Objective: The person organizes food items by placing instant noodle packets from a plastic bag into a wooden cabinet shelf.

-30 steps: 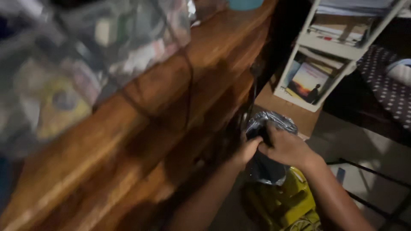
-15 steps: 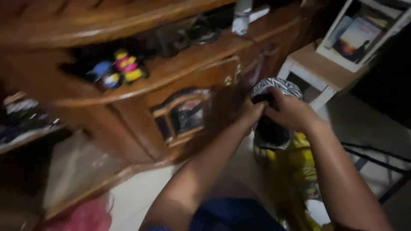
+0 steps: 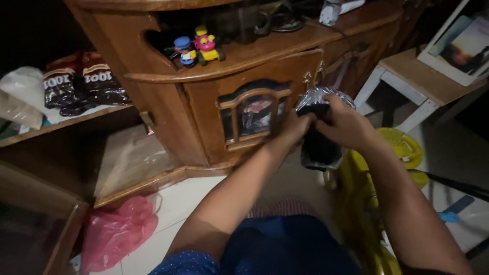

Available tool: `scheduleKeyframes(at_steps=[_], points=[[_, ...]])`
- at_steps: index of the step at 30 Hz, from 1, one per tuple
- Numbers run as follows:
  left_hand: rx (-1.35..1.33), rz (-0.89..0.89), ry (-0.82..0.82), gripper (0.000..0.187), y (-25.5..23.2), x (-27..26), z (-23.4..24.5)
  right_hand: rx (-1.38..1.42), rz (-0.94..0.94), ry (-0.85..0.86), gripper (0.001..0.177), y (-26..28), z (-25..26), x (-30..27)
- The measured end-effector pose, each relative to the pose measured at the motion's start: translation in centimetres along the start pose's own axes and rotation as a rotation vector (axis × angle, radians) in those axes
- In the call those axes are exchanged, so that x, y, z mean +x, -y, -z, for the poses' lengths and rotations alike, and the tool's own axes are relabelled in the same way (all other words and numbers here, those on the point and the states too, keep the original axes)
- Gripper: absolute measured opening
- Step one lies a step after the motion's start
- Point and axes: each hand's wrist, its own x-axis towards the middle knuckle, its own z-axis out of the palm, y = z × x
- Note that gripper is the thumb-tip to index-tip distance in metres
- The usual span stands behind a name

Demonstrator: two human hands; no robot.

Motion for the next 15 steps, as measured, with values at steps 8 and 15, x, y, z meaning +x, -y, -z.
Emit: scheduleKeyframes(at_steps=[8, 15], points=[[-0.252, -0.162, -0.189, 0.093, 2.0, -1.5, 3.6, 0.070, 0.012, -0.021, 0.053, -1.3, -3.6, 1.0], [-0.025, 0.104, -0.290, 0.061, 1.0, -4.0, 6.6, 0.305, -0.065, -0.291, 0.022, -7.0, -9.1, 4.2]])
